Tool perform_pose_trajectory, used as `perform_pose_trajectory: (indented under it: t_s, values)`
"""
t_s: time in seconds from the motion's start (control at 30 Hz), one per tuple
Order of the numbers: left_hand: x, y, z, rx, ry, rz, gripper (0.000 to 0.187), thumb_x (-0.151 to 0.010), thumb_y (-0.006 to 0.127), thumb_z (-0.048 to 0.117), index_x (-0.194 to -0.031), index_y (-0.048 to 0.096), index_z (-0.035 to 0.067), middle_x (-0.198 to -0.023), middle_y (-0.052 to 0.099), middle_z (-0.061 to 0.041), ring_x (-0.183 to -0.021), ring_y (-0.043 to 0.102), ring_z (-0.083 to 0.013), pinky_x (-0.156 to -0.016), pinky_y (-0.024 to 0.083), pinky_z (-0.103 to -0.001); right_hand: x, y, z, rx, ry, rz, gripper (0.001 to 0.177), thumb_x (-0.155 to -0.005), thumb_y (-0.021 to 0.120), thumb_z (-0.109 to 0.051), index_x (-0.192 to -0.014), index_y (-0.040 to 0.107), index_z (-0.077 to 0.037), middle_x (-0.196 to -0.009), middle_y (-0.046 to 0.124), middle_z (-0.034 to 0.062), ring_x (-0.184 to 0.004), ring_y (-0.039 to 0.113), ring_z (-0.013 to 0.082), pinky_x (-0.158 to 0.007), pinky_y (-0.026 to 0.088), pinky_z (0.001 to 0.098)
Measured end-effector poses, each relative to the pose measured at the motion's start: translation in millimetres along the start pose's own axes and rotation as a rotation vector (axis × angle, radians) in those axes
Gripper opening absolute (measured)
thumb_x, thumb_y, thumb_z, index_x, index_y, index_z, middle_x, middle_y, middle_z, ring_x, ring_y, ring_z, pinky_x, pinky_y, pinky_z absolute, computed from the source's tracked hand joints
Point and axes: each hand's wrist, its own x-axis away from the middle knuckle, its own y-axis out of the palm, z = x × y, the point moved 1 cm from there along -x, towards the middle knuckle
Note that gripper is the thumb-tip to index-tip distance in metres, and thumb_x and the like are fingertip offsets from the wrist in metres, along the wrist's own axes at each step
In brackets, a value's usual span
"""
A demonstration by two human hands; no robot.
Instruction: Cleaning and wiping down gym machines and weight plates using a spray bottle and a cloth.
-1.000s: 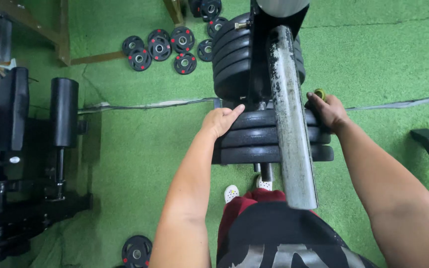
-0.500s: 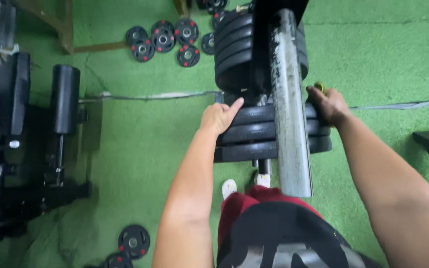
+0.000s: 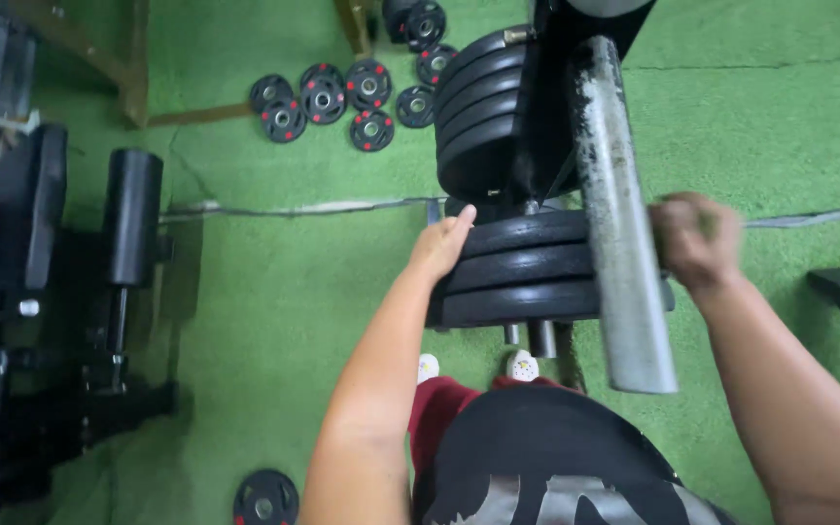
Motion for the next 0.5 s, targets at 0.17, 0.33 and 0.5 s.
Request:
perform_pose_trajectory:
  t_s: [0.17, 0.33, 0.5]
  values:
    - [6.6, -9.8, 2.7, 0.115, 0.048, -0.087, 0.067, -0.094, 0.048, 0.066, -0.109, 0.076, 0.007, -0.107, 0.077, -0.016, -0.108, 0.071, -0.0296, -0.096, 0.051, -0.039, -6.0, -10.7, -65.0, -0.691, 0.105, 0.382, 0.032, -0.114, 0.052, -0.031, -0.111, 0.059, 0.0, -0.095, 0.068, 0.0049, -0.085, 0.069, 0.016, -0.081, 0.06, 0.032]
    - [2.9, -29.0, -13.3, 0.202, 0.277, -0.124, 0.059, -0.098, 0.051, 0.059, -0.116, 0.072, 0.007, -0.107, 0.077, -0.013, -0.106, 0.07, -0.0246, -0.095, 0.051, -0.035, -6.1, 81.7, -28.5, 0.123, 0.183, 0.149, 0.03, -0.103, 0.065, -0.018, -0.116, 0.055, 0.007, -0.098, 0.054, 0.0206, -0.094, 0.051, 0.0263, -0.083, 0.043, 0.0403]
    - [3.9, -55.2, -12.3, 0.235, 0.318, -0.178, 0.056, -0.1, 0.052, 0.055, -0.118, 0.072, 0.005, -0.109, 0.075, -0.011, -0.107, 0.069, -0.0198, -0.094, 0.049, -0.032, 7.8, 131.5, -71.2, -0.108, 0.068, 0.234, 0.039, -0.106, 0.052, -0.014, -0.139, 0.041, 0.003, -0.132, 0.042, 0.0136, -0.125, 0.037, 0.0216, -0.11, 0.029, 0.0321]
